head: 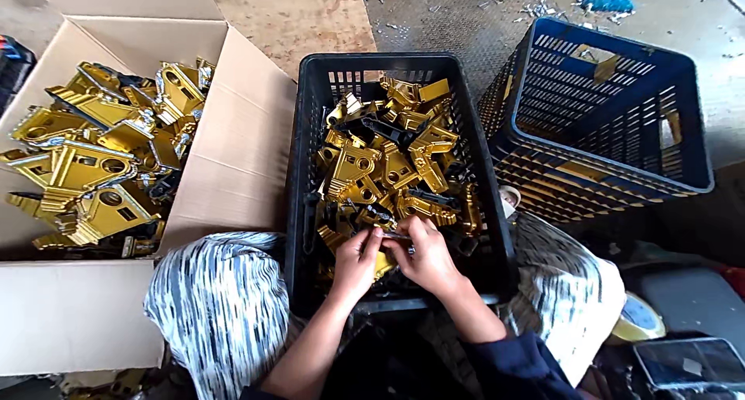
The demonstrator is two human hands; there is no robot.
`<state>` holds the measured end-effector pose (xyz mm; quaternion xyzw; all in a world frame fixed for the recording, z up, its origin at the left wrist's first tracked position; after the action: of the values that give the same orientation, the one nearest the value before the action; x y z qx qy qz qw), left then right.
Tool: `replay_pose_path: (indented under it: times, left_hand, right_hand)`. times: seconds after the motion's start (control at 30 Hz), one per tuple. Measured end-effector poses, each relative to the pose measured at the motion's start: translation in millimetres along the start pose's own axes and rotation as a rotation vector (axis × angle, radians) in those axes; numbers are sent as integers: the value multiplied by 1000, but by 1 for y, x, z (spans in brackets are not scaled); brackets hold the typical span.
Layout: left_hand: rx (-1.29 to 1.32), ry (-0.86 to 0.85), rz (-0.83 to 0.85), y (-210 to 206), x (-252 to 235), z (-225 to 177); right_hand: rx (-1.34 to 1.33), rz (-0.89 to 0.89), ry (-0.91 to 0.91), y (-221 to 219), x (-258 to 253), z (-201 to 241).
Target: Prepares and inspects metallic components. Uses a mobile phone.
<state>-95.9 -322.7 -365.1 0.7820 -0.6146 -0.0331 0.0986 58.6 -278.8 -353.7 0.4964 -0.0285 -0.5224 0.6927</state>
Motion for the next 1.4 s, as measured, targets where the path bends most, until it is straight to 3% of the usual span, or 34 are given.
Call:
replay_pose_path:
  times: [0.13, 0.23, 0.33, 0.43, 0.53, 0.7, 0.87, 1.0, 1.1, 1.2, 1.27, 1.33, 1.4]
  left_hand:
    - [-100, -139, -176, 16, -6, -9]
    - [-41, -215, -198, 21, -9, -8]
    - [133, -215, -121, 24, -12, -1]
    - [386, -159, 14, 23, -9, 0]
    - [630, -110, 139, 14, -3, -5]
    - [645, -153, 7, 7, -2, 1]
    - [727, -133, 298, 4, 4, -1]
    - [790, -18, 392, 2, 4, -1]
    - [578, 2, 425, 11, -3, -3]
    - [230, 45, 302, 19, -15, -1]
    - [256, 108, 341, 17, -14, -1]
    - [329, 152, 431, 8, -5, -3]
    - [364, 149, 469, 2, -3, -2]
  right_hand:
    - [-49, -7, -55, 6, -2, 0]
    - [-134, -19, -92, -1, 2, -5]
    - [-345, -12, -148, 0, 5, -9]
    - [-779, 123, -257, 11, 4, -11]
    - [-1126, 280, -222, 13, 3, -6]
    - [-1042, 132, -225, 4, 5, -5]
    - [-1373, 444, -260, 5, 2, -2]
    - [-1469, 331, -275, 3, 4, 3]
    - [-1255, 244, -267, 10, 7, 8]
    - [-585, 136, -159, 15, 9, 8]
    - [-208, 65, -43, 9, 11, 8]
    - [-98, 77, -30, 2, 13, 9]
    - [-200, 176, -106, 1, 13, 7]
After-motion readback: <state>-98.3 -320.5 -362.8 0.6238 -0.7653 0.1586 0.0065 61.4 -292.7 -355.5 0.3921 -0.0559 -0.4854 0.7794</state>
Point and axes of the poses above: each hand's wrist, its own x-axis away from the middle knuckle, its own y-axis out of the back of the hand, z = x × y, the point moved 3 cm from there along -x, towards the middle knuckle, and after that the axes turned 7 degrees about x, right-handed, at the moved point
